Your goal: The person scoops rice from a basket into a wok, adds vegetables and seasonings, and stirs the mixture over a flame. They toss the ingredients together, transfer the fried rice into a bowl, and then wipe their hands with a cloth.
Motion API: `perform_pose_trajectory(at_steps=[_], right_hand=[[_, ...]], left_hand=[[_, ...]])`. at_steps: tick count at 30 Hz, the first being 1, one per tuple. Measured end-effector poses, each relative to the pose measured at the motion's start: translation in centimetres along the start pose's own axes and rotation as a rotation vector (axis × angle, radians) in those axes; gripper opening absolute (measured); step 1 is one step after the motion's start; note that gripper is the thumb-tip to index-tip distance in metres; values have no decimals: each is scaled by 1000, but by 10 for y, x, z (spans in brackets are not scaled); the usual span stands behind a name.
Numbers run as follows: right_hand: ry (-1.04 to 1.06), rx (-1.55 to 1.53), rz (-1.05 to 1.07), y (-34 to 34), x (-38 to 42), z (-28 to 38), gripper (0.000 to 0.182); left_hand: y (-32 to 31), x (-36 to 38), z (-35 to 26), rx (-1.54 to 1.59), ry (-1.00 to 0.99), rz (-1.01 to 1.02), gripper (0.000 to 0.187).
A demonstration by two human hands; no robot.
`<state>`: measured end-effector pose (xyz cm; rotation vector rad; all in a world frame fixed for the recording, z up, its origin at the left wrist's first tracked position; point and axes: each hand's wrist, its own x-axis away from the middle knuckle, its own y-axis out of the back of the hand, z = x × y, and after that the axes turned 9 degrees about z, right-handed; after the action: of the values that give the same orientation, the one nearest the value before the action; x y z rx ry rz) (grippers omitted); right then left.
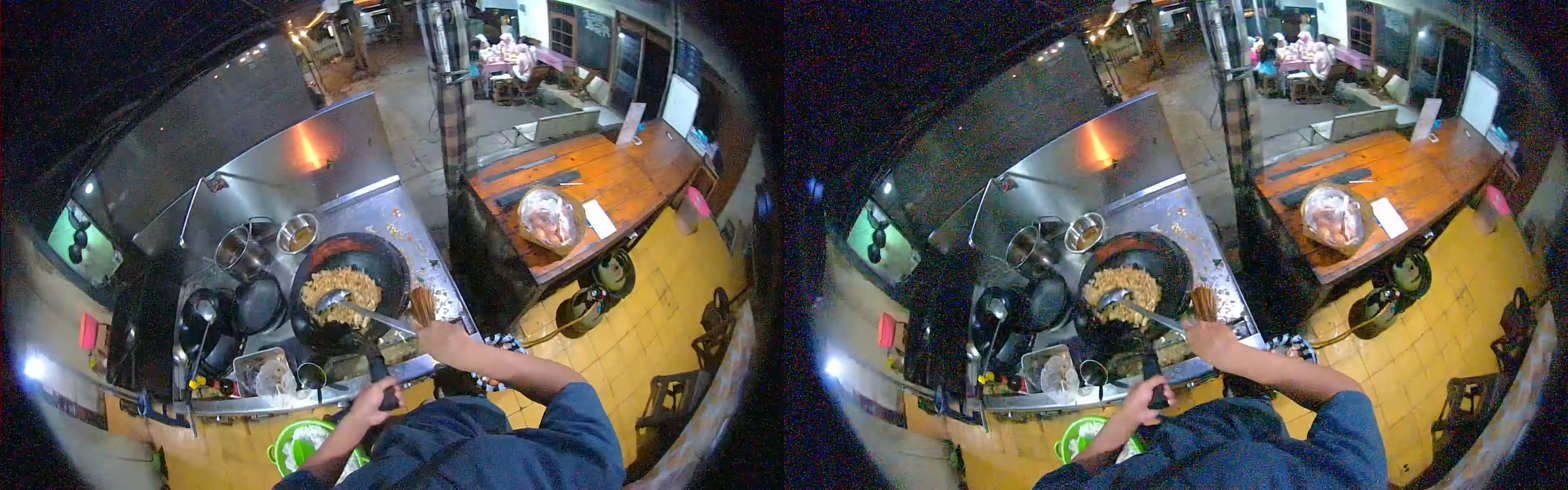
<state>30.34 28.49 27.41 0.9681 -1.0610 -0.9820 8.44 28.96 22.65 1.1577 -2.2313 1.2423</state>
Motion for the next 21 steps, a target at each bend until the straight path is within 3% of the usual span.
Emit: perform_pose_trajectory(at_steps=[1,3,5,6,7,9,10,12,13,15,17,21], right_hand=[[49,54,0,-1,4,0,28],[9,11,33,6,6,9,27],[-58,31,85,-15,-10,11,26],[-32,8,59,-24,-15,9,23],[-48,15,47,-25,-20,4,23],[-98,-211,54,-33,-24,5,45],[-111,-215,40,-40,-30,3,45],[116,-483,61,-56,-37,-5,37],[100,-498,64,-69,-41,-2,37],[54,-1328,217,-84,-62,11,30],[18,-1563,205,-107,-76,19,28],[-63,-1614,26,-95,-9,29,26]], left_hand=[[0,3,-13,-122,-55,-36,14],[54,-34,-32,59,-94,-103,8],[75,-49,-31,70,-169,-24,9],[73,-36,-19,-203,-284,41,10],[59,-23,-12,-70,-189,74,12],[37,3,5,121,27,39,16],[28,13,4,70,0,4,16],[38,6,0,-29,-65,40,14],[55,-11,-3,-46,-92,15,10],[78,-39,-6,37,-226,-56,14],[89,-57,-11,-64,-251,-77,13],[120,-91,-22,-116,-271,-87,11]])
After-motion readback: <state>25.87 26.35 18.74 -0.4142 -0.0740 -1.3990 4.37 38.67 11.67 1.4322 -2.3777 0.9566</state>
